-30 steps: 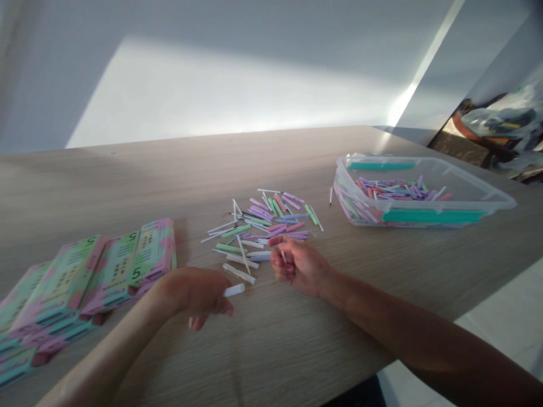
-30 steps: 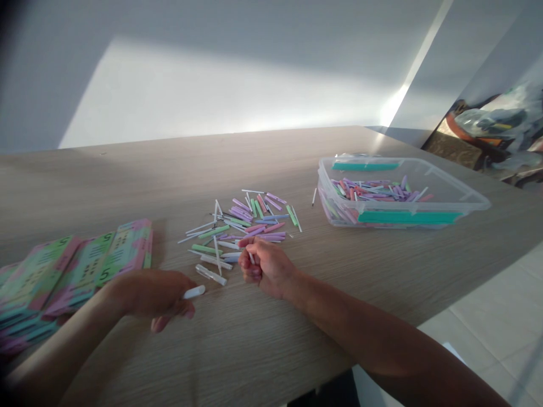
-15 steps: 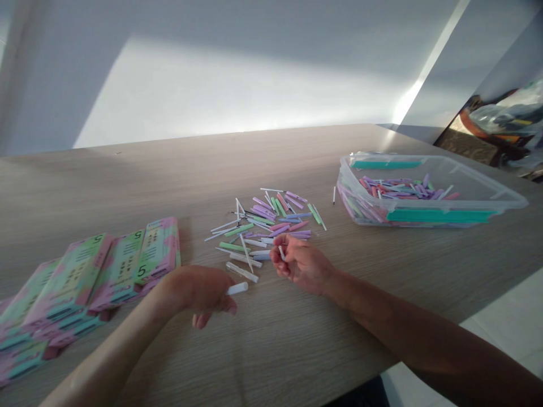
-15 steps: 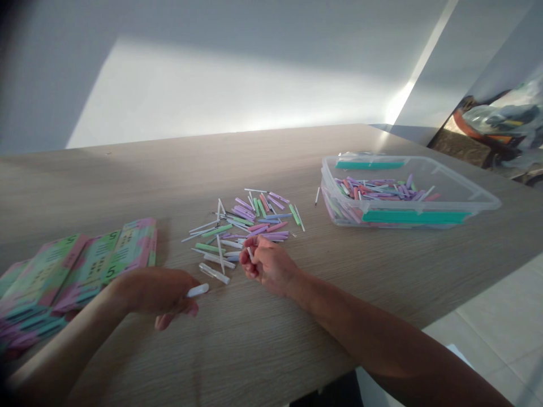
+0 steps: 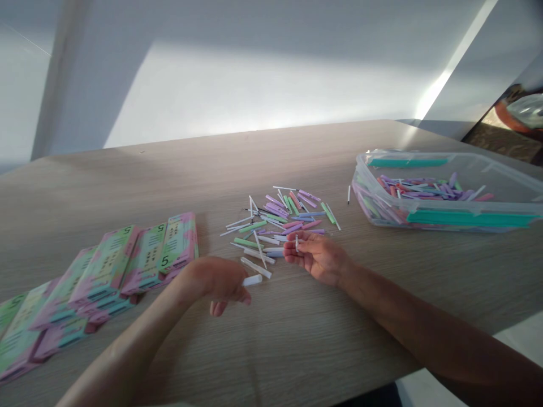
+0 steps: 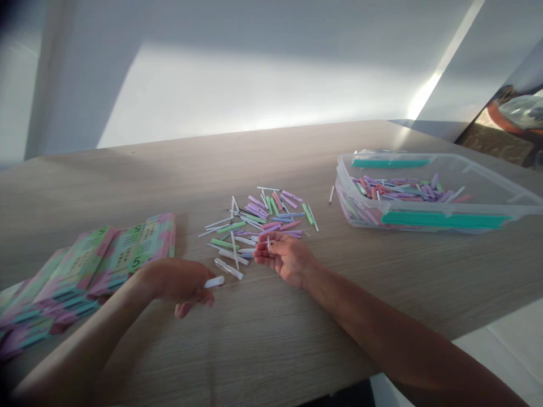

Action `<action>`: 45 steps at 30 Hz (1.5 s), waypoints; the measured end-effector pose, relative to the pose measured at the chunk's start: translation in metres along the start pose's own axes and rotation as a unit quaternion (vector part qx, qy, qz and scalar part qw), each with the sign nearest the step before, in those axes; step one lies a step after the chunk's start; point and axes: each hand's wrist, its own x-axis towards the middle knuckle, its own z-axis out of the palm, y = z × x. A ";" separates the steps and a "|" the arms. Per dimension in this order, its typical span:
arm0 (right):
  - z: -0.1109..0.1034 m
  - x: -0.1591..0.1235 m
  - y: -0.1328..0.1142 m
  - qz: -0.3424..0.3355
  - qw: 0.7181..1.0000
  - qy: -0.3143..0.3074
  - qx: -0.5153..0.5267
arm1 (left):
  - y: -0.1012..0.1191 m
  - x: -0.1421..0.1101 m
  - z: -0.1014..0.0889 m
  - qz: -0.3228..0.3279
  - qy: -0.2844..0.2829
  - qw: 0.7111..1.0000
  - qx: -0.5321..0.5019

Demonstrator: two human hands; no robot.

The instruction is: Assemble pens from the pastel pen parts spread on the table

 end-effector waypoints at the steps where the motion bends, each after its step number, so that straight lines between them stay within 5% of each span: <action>1: -0.001 0.000 -0.001 0.002 1.000 -0.004 0.003 | 0.001 -0.001 -0.001 -0.002 0.002 1.000 -0.002; 23: 0.026 -0.023 0.021 -0.125 0.946 -0.124 -0.272 | -0.005 0.008 0.004 -0.008 -0.001 1.000 0.000; 29: 0.031 -0.035 0.019 -0.202 0.842 -0.124 -0.485 | -0.006 0.008 0.004 -0.010 0.009 1.000 -0.007; 36: 0.035 -0.040 0.016 -0.284 0.733 -0.107 -0.608 | -0.003 0.005 0.003 -0.010 0.022 1.000 -0.014; 45: 0.035 -0.037 0.020 -0.327 0.655 -0.128 -0.669 | -0.002 0.005 0.003 -0.011 0.014 1.000 -0.001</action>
